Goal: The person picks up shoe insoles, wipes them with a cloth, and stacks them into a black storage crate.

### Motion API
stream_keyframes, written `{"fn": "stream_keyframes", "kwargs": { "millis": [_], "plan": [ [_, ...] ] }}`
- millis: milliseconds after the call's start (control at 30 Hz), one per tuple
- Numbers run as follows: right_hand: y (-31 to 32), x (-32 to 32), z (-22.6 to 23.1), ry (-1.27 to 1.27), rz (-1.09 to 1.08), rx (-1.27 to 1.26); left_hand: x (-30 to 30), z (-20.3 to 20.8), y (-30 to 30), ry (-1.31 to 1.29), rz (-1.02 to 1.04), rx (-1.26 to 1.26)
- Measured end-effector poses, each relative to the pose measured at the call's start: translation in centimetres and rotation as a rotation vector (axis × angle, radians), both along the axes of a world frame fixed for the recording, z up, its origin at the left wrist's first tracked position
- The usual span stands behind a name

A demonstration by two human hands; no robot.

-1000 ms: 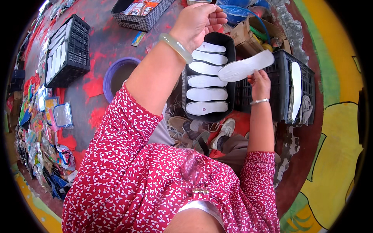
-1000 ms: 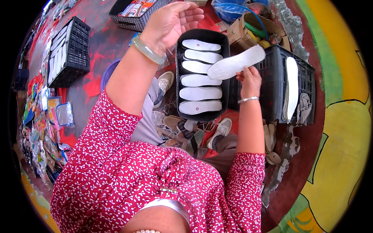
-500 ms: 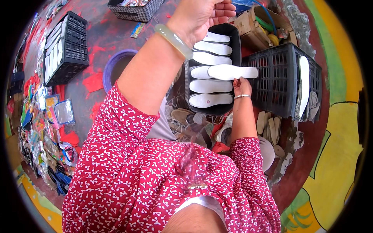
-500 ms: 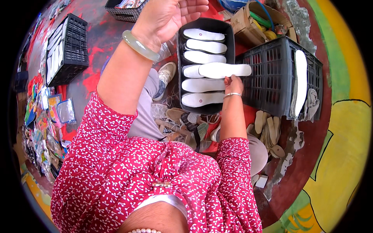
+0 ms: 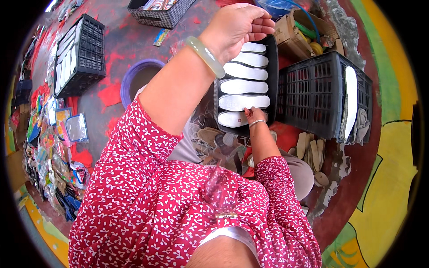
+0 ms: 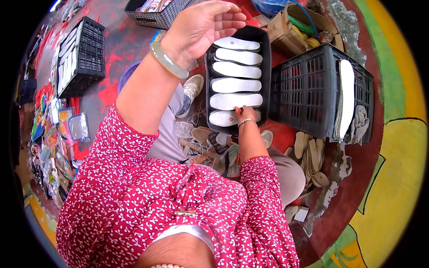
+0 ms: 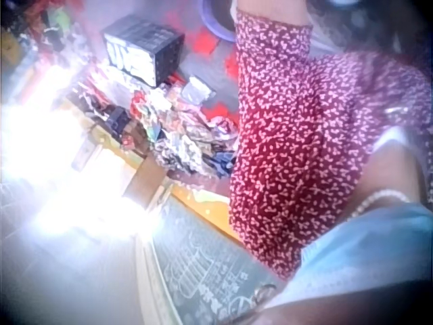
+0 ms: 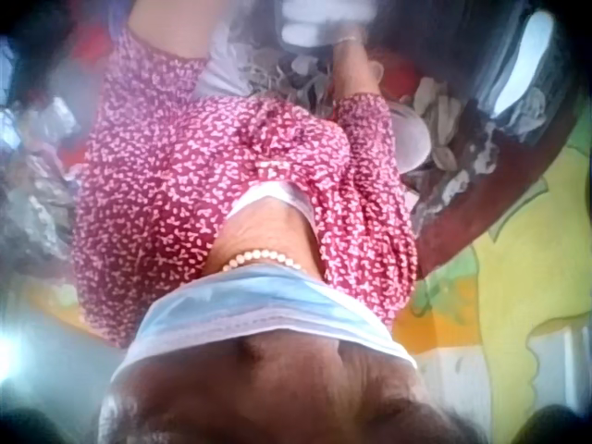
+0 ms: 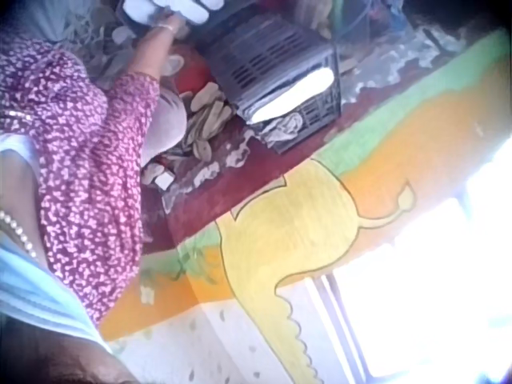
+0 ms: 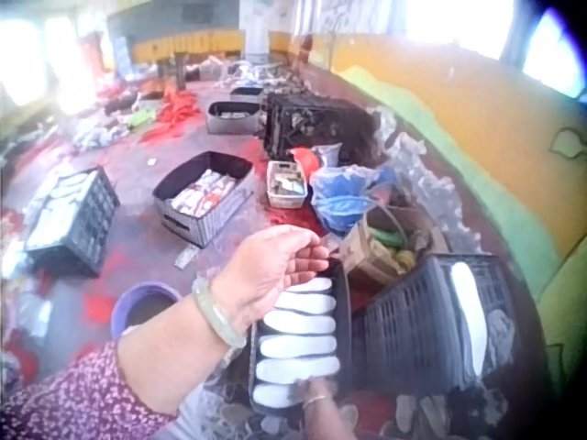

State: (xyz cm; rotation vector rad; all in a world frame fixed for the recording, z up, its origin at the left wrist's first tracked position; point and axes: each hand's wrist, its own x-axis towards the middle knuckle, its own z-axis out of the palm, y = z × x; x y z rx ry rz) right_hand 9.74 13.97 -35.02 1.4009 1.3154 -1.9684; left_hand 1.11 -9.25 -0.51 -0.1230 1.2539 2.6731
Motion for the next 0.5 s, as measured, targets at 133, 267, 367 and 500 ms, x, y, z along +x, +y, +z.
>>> {"fn": "stream_keyframes", "kwargs": {
  "millis": [133, 267, 367, 500],
  "plan": [
    [1.5, -0.5, -1.9, -0.04, 0.027, -0.053, -0.5, -0.4, 1.2, 0.098, 0.034, -0.139],
    [-0.3, -0.7, 1.0, -0.066, -0.076, 0.09, -0.3, -0.6, 0.9, 0.068, 0.002, -0.124],
    [-0.5, -1.2, 1.6, -0.118, -0.14, 0.144, -0.3, -0.5, 1.2, 0.073, 0.004, -0.138],
    [-0.6, -1.6, 1.8, -0.096, -0.112, 0.189, -0.4, -0.5, 1.4, 0.09, 0.006, -0.145]
  ]
}}
